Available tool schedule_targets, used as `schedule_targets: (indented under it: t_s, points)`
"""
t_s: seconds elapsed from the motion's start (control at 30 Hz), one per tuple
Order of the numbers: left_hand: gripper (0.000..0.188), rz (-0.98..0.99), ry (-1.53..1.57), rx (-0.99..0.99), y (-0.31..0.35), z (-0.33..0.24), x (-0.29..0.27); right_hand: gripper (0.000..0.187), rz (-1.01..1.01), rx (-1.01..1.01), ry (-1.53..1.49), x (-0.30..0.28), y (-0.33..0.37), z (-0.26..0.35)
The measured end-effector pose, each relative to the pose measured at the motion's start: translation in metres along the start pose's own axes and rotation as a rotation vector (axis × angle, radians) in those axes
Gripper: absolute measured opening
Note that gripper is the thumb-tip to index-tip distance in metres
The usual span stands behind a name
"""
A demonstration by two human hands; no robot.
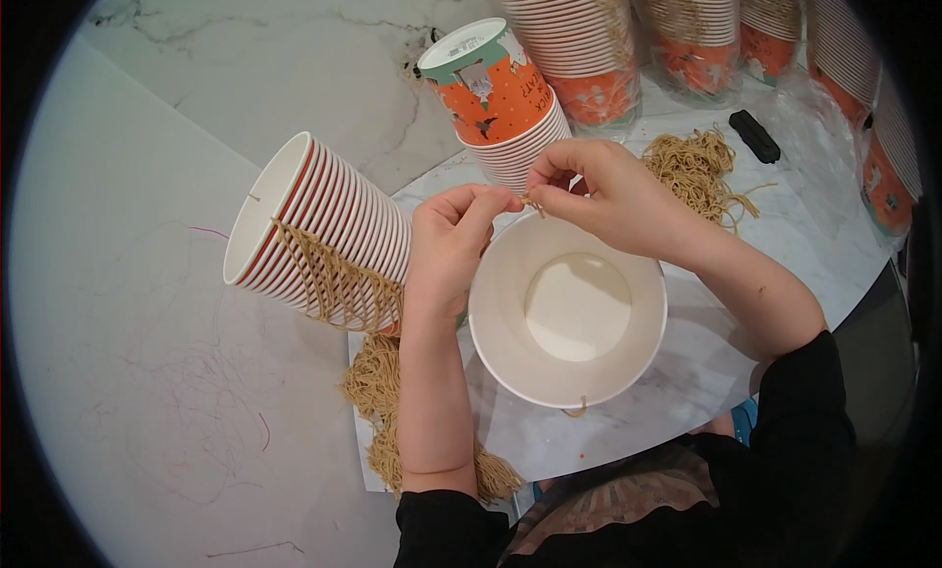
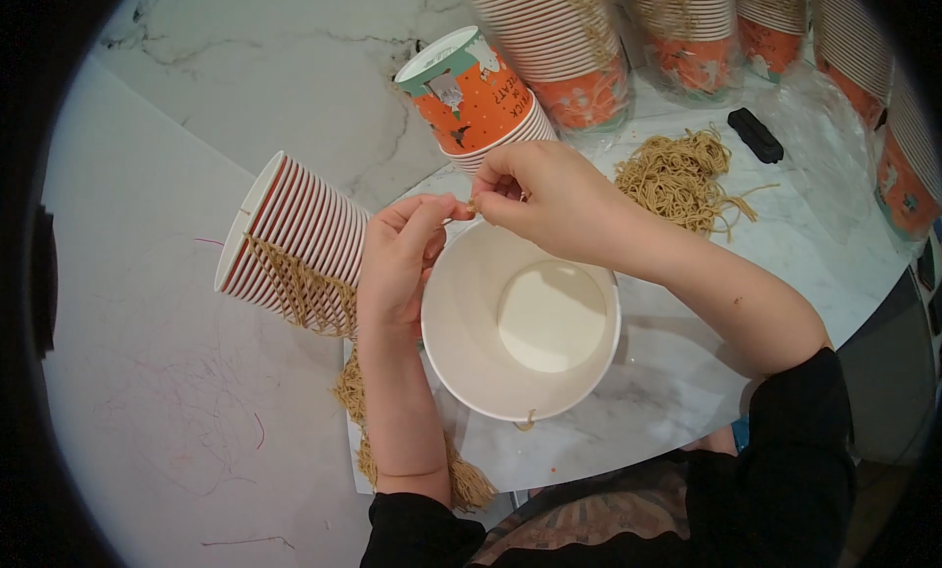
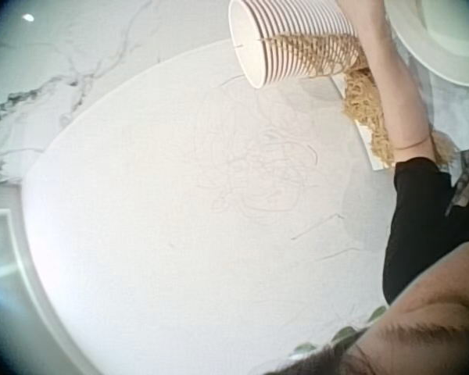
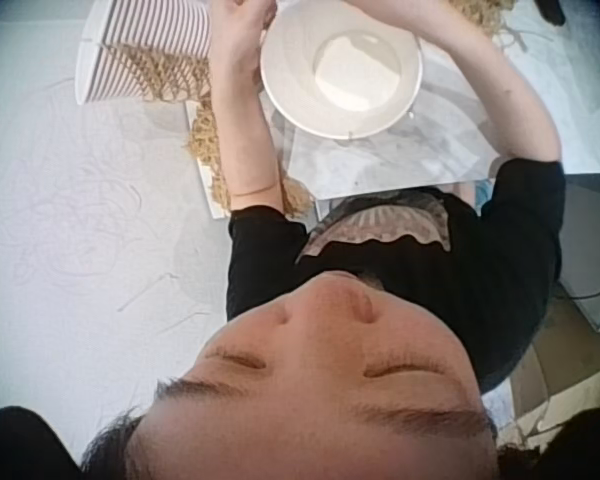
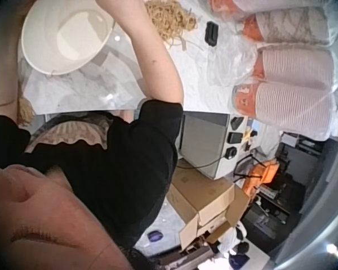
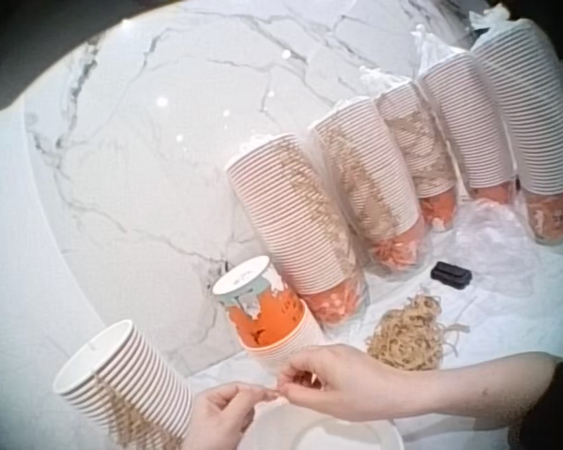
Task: Assembling paper buckets by threading and knotting string handles.
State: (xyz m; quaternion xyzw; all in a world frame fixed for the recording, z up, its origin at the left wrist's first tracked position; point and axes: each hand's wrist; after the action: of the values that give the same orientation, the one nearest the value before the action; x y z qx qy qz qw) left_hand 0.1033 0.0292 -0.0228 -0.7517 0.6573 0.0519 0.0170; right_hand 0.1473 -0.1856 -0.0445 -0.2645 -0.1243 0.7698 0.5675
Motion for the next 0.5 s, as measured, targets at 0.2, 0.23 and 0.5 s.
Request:
schedule_targets:
  t_s: [0.2, 0.23, 0.5]
  points:
    - [0.021, -0.013, 0.019, 0.119, 0.005, 0.007, 0.015, 0.017, -0.001, -0.012, -0.022, 0.002, 0.000, 0.001]
    - [0.021, -0.012, 0.019, 0.119, 0.004, 0.007, 0.016, 0.017, -0.001, -0.011, -0.021, 0.002, 0.000, 0.001]
    - [0.013, 0.013, -0.013, 0.068, -0.001, 0.007, 0.006, 0.016, 0.035, -0.044, 0.086, 0.000, 0.004, 0.002]
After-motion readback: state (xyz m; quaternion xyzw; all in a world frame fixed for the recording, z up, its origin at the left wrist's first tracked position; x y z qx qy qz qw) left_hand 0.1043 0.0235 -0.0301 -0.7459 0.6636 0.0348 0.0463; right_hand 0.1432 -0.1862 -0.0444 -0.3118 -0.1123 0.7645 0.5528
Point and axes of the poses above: each hand's wrist, its own y-axis away from the middle knuckle, its own x-axis out of the palm, z = x × y, and after that the axes turned 11 degrees about -z, right-handed
